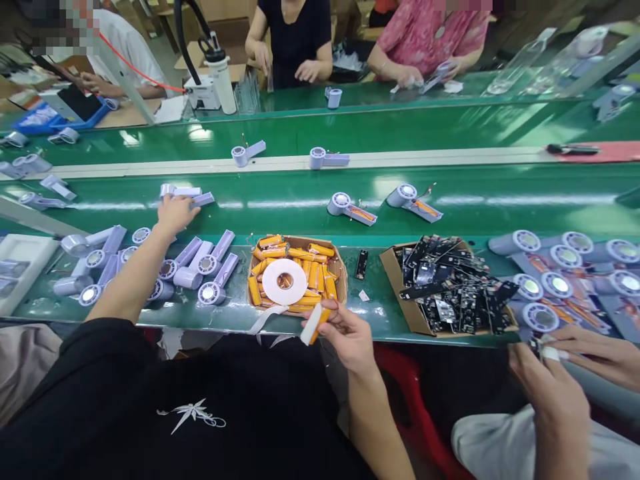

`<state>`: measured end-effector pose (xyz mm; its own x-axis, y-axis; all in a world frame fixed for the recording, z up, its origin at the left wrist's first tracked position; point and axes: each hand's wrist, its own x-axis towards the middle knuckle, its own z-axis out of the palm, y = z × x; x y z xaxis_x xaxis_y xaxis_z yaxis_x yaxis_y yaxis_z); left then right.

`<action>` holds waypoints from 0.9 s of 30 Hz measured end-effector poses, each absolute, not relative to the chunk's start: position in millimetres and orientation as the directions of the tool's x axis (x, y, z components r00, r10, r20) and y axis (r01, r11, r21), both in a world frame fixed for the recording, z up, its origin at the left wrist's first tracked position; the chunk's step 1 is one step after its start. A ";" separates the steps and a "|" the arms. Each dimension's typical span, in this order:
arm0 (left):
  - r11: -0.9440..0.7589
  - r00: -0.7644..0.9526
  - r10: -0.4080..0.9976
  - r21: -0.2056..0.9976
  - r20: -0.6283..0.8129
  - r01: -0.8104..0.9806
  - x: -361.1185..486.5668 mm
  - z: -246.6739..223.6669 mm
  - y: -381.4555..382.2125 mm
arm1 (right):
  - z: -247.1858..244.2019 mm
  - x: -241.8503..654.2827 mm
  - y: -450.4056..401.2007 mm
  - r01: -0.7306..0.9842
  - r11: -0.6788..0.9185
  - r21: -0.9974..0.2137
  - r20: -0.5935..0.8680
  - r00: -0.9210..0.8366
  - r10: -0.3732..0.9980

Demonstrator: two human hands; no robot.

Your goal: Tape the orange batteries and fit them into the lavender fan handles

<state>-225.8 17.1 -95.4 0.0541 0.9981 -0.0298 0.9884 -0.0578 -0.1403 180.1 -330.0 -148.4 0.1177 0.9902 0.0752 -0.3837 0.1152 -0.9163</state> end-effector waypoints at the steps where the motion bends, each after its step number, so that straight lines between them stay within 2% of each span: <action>1: -0.067 0.056 0.997 -0.201 -0.062 0.977 -237.5 -97.9 27.2 | -149.6 189.3 -334.3 -0.366 0.124 -0.922 0.078 0.138 0.987; 4: -0.180 0.149 0.979 -0.253 -0.139 0.951 -240.3 -101.8 45.5 | -152.8 210.3 -342.0 -0.311 0.129 -0.942 0.075 0.180 0.981; 8: -0.409 0.386 0.910 -0.181 -0.151 0.894 -168.7 -108.8 57.1 | -143.9 215.0 -309.5 -0.224 0.122 -0.967 0.064 0.248 0.967; 11: -0.577 0.559 0.815 -0.125 -0.153 0.807 -94.8 -120.2 57.6 | -128.9 208.4 -246.9 -0.129 0.167 -0.977 0.127 0.277 0.953; 15: -0.616 0.596 0.778 -0.053 -0.199 0.786 -41.5 -130.6 64.4 | -118.0 202.3 -152.2 -0.017 0.213 -0.977 0.207 0.172 0.963; 18: -0.602 0.584 0.769 0.010 -0.260 0.798 -37.4 -130.1 80.6 | -119.0 195.5 -87.7 0.175 0.222 -0.959 0.234 0.046 0.971; 20: -0.590 0.579 0.767 0.051 -0.278 0.806 -39.7 -128.1 90.2 | -122.1 185.9 -49.6 0.424 0.220 -0.879 0.224 -0.042 0.974; 22: -0.575 0.575 0.773 0.087 -0.269 0.813 -40.8 -126.8 95.1 | -126.4 173.5 -19.2 0.641 0.213 -0.738 0.191 -0.105 0.976; 24: -0.557 0.566 0.788 0.113 -0.243 0.823 -39.3 -127.3 95.6 | -131.9 162.2 -0.1 0.752 0.212 -0.624 0.156 -0.145 0.977; 27: -0.530 0.547 0.810 0.135 -0.211 0.837 -33.2 -131.0 92.5 | -140.8 153.7 8.8 0.811 0.221 -0.541 0.097 -0.200 0.975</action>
<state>-33.2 92.5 -131.0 0.5470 0.8102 -0.2107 0.8371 -0.5301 0.1350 153.7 8.8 -140.8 -0.2005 0.9748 0.0973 0.8114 0.2209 -0.5411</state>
